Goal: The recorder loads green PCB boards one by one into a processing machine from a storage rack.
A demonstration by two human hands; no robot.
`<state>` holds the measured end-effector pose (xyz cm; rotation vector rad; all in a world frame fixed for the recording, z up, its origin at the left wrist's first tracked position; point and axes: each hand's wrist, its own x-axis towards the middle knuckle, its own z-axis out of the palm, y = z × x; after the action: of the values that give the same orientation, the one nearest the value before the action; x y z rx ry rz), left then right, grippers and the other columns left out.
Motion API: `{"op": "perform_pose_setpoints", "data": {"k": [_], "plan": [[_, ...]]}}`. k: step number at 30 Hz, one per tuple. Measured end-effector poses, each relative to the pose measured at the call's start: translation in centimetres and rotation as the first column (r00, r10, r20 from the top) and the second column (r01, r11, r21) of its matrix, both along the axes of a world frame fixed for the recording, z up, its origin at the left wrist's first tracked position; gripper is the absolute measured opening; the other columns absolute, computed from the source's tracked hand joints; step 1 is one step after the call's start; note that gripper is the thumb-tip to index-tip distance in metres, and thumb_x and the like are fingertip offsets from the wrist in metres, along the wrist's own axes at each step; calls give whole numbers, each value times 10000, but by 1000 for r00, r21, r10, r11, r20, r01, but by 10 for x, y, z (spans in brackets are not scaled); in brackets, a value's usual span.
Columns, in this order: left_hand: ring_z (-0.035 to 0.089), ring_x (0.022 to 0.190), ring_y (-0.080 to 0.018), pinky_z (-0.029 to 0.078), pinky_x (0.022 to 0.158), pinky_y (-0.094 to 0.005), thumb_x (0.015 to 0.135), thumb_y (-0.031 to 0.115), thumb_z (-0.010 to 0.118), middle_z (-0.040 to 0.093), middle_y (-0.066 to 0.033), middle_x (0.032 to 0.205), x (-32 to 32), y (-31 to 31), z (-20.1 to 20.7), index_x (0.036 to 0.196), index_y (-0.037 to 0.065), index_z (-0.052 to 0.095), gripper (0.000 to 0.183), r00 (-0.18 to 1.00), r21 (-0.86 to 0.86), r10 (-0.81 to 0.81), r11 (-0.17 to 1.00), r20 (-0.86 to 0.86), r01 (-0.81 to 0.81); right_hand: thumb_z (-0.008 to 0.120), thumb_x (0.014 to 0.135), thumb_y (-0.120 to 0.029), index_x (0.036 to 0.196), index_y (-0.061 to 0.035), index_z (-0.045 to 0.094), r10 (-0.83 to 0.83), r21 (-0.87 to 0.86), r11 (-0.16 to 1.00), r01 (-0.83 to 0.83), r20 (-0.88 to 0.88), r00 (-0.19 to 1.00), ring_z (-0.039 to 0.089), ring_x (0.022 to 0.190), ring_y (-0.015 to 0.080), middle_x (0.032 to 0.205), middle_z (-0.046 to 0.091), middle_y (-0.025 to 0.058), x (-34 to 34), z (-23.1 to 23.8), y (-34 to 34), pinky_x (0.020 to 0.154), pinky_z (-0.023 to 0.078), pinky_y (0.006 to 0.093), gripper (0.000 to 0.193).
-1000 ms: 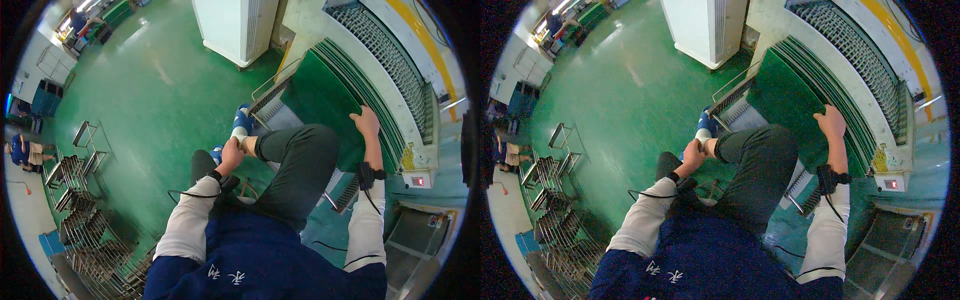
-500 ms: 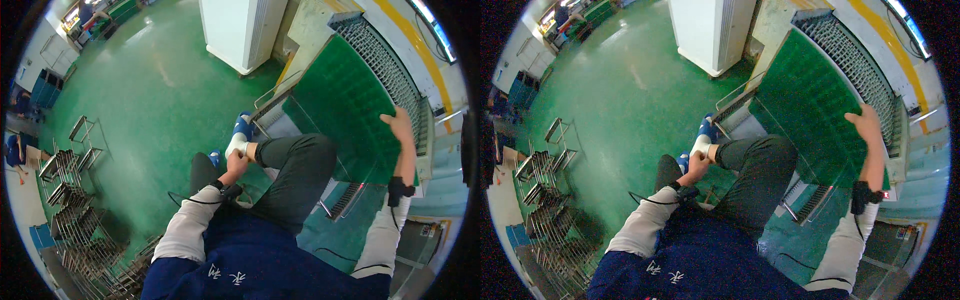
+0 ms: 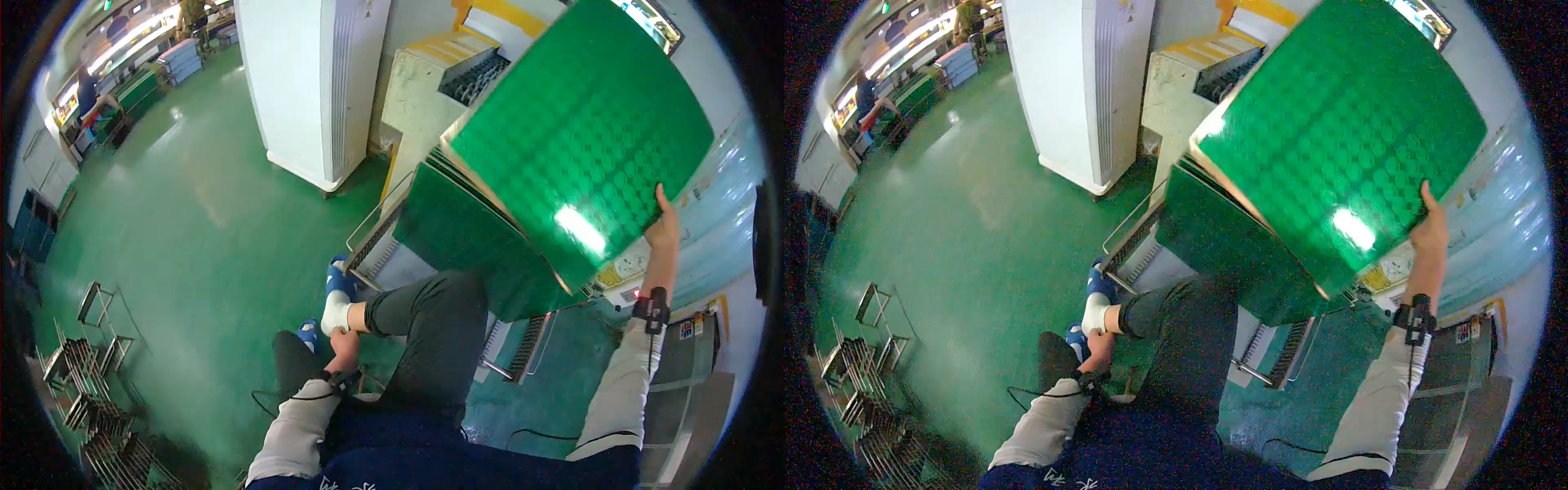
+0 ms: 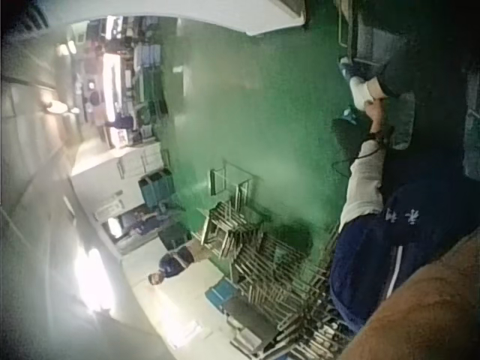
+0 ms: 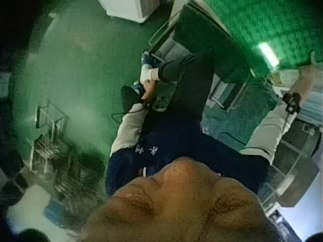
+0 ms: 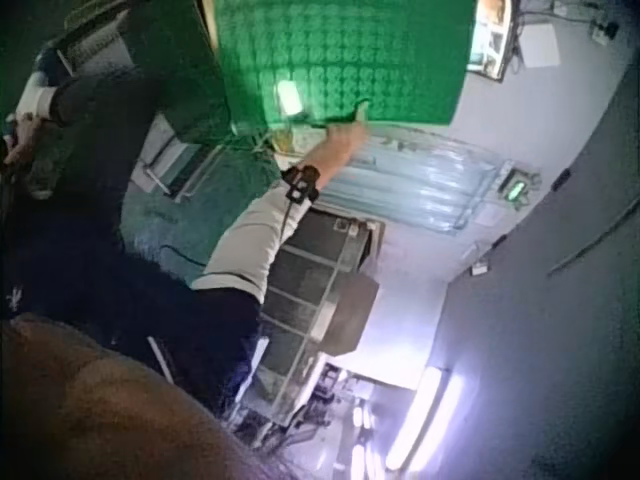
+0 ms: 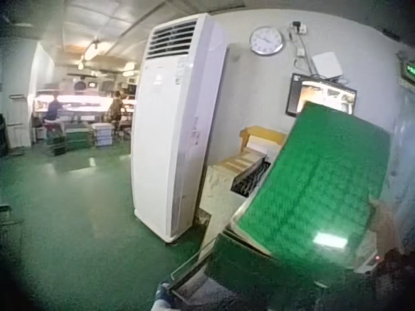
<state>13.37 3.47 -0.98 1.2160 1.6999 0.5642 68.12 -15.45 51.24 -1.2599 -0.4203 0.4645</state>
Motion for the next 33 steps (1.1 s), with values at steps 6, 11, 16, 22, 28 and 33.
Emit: {"op": "perform_pose_setpoints", "data": {"k": [6,11,16,22,28,33], "plan": [[534,675,-153,438,588,-370,699,308,743,591,-83,707,-11,4,7,774,17,582,341,986,-85,-11,996,165,25,660,870,-21,1202,-103,560,180,233,963,-137,-173,968,609,1057,295,1157,629,81,-9,-76,74,928,501,454,356],[578,633,-159,463,551,-345,773,218,706,625,-77,737,4,-2,39,831,32,574,235,959,-211,56,978,278,3,657,877,-23,1055,-85,563,81,312,950,24,-319,944,588,972,270,1075,605,89,15,-126,107,868,514,395,210],[593,671,-167,471,592,-345,792,219,687,635,-81,767,-3,-5,24,853,24,588,227,931,-240,7,967,365,87,664,895,-53,1063,-73,541,55,344,933,107,-431,901,567,977,263,1075,567,103,21,-153,148,874,537,377,209],[611,715,-177,480,641,-345,815,220,665,647,-87,803,-4,-9,18,880,13,605,225,898,-270,-114,931,425,246,606,961,-232,1136,8,535,25,199,977,79,-474,880,627,981,276,1065,619,151,34,-156,167,750,569,327,306],[629,760,-187,490,690,-345,837,220,644,659,-92,839,-13,-10,21,907,2,622,230,830,-225,-312,864,463,450,543,972,-440,1060,38,623,107,-126,975,-182,-454,884,688,810,224,960,699,157,37,-157,169,561,522,264,493],[643,797,-196,498,731,-345,856,221,625,669,-97,869,-20,-9,26,930,-7,636,240,727,-129,-529,763,438,633,588,935,-443,996,-28,672,68,-343,936,-79,-45,997,679,721,245,933,714,117,33,-157,177,563,513,327,427]]}}
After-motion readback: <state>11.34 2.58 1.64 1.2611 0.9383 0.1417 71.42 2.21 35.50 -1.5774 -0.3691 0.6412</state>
